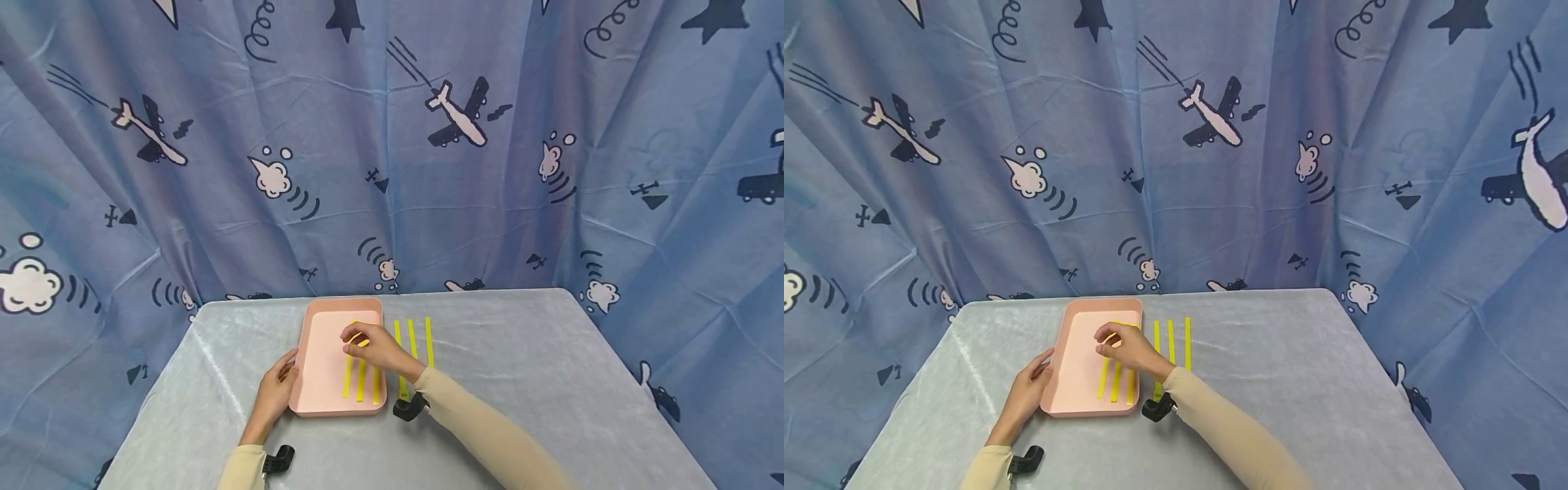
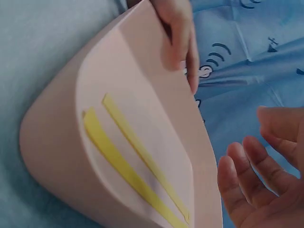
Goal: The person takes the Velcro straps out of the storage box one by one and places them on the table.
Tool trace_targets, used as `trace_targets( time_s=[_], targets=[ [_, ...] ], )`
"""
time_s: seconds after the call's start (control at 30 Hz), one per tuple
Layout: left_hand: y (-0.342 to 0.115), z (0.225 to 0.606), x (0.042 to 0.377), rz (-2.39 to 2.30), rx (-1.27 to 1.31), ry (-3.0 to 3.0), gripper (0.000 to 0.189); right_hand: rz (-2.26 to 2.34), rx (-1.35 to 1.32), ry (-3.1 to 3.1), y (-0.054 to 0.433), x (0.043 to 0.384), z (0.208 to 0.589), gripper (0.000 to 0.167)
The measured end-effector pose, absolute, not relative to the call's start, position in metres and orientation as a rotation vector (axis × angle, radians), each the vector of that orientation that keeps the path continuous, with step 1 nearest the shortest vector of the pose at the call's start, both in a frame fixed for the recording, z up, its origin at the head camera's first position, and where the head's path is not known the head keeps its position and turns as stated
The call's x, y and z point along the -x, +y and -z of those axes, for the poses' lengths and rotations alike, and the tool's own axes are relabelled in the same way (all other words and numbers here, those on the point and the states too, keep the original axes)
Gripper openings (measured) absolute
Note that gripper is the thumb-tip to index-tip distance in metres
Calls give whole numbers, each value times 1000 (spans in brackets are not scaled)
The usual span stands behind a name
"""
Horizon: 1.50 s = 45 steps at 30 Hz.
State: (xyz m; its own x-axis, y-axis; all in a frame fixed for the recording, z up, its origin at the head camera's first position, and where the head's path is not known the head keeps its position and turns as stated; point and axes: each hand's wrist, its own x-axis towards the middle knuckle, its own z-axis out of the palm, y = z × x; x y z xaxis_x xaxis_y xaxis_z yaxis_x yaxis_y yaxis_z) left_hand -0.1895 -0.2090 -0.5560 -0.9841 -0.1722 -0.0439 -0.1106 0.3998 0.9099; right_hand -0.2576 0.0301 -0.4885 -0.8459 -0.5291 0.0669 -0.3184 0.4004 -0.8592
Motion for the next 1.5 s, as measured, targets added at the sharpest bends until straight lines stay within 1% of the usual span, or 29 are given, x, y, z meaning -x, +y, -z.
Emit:
trace_targets(
  time_s=[0.2,0.57,0.9,1.07,1.3,1.5],
  targets=[
    [-209,558,189,1683,-260,-2575,44,1311,823,2486,27,257,490,23],
    [-207,560,185,1681,-254,-2580,44,1127,1000,2584,26,259,497,22],
    [-207,557,189,1672,-257,-2575,44,915,1042,2680,24,266,495,22],
    [-207,556,190,1672,-262,-2570,44,730,1117,2708,22,268,492,23],
    [-207,555,190,1681,-264,-2569,44,371,1338,2751,21,271,493,24],
    [-208,556,190,1679,-276,-2570,44,130,1463,2767,18,274,497,25]
  ],
)
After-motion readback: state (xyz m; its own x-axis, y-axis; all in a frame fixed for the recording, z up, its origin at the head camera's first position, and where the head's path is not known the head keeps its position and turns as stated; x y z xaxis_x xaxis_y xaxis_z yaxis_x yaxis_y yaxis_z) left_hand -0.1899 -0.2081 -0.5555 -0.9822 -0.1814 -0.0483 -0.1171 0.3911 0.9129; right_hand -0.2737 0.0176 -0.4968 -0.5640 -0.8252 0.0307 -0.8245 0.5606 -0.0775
